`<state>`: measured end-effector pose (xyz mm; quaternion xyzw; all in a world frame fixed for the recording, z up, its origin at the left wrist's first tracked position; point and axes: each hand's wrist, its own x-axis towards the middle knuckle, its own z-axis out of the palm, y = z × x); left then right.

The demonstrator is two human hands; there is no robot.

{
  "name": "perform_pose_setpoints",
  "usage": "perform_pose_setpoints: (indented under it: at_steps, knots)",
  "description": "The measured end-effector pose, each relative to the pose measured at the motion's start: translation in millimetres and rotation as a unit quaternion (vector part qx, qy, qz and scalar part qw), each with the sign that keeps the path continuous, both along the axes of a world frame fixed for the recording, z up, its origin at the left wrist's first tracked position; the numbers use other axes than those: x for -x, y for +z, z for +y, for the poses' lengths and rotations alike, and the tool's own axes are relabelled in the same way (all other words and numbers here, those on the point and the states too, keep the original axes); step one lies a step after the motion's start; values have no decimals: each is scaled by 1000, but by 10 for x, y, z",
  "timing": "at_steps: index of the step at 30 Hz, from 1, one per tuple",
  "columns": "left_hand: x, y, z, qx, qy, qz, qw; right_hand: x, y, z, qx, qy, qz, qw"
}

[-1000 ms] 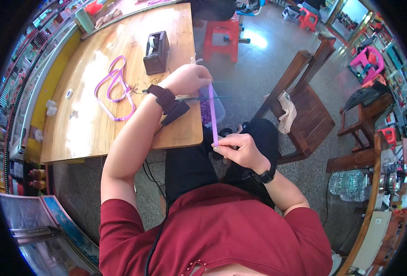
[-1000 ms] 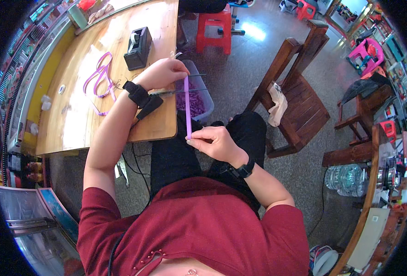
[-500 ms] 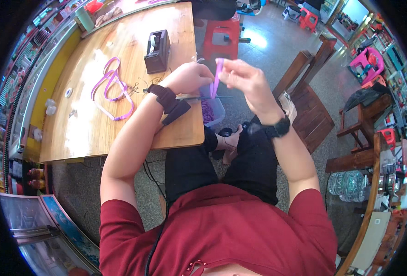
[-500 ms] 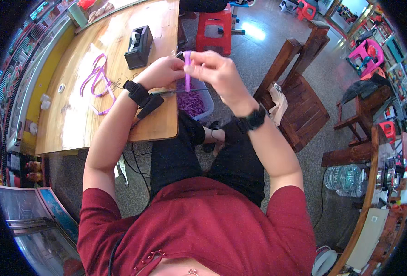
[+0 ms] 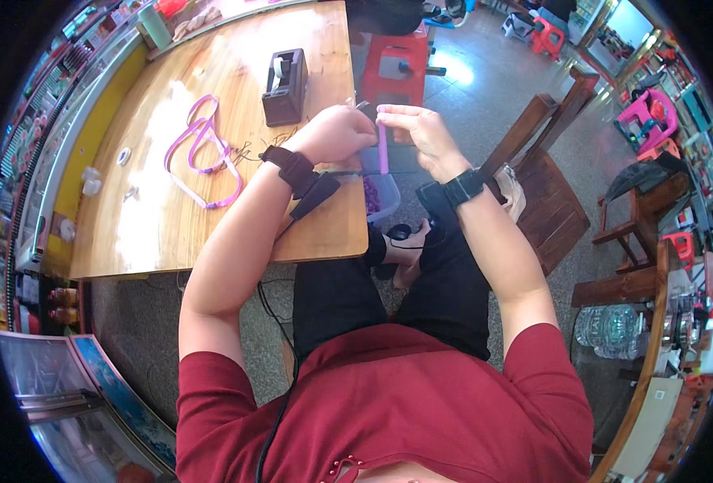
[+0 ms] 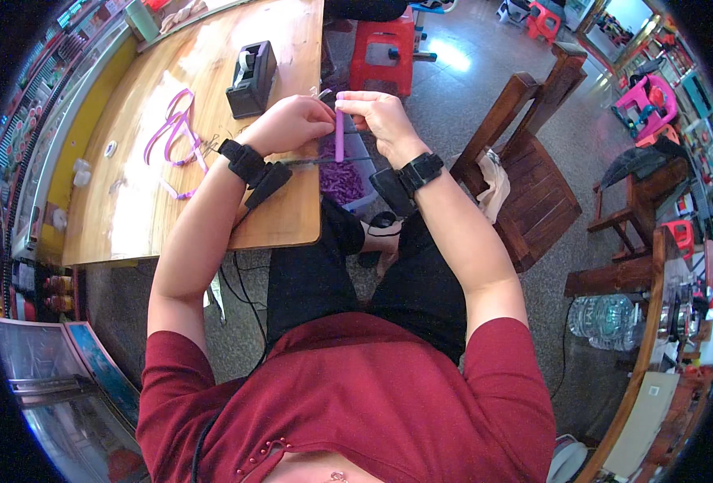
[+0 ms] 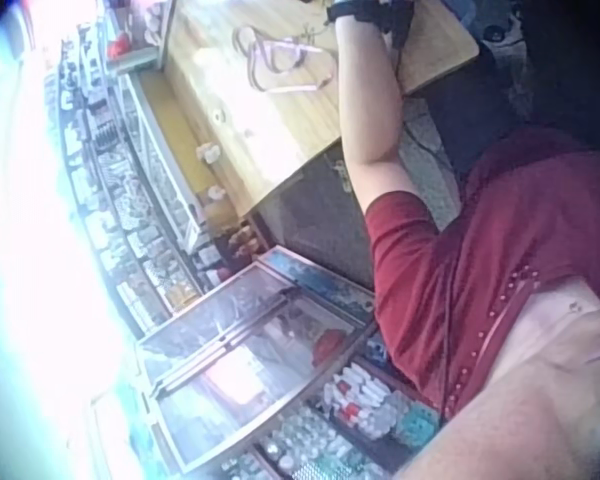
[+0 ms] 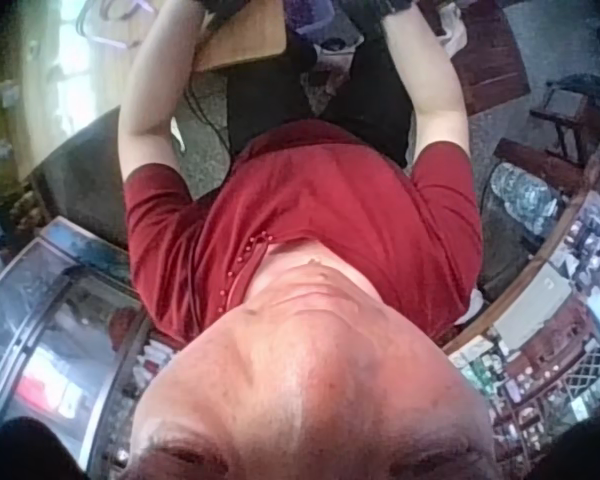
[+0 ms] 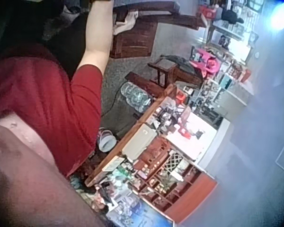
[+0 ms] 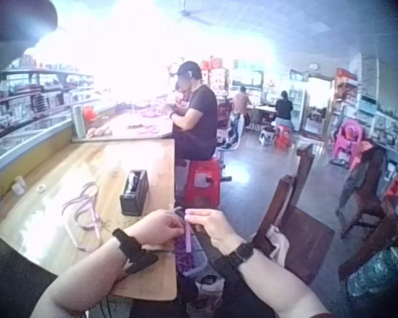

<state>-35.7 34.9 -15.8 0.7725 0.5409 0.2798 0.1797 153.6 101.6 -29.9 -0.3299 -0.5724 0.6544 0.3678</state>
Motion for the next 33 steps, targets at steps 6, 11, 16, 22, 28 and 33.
perform_pose_setpoints:
  at_steps: [6, 11, 16, 22, 28, 33]
  knots:
    - [-3, -12, 4, -1, 3, -9, 1000, 19, 35, -5, 16, 13, 18, 1000]
    - [-32, 59, -42, 1, 22, -10, 1000, 54, -53, 14, 12, 4, 13, 1000]
    - [-112, 181, -131, -39, 76, -6, 996, 44, -77, -39, 52, -2, -32, 998]
    - [-178, 100, -34, 6, 4, 63, 998, -193, -288, 156, 230, 118, 2, 966]
    - [-186, 126, -87, 15, 39, 85, 996, -319, -390, -226, 59, 165, 12, 984]
    - [-176, 81, -74, -15, 17, 81, 996, -372, -454, -458, -11, 161, -7, 987]
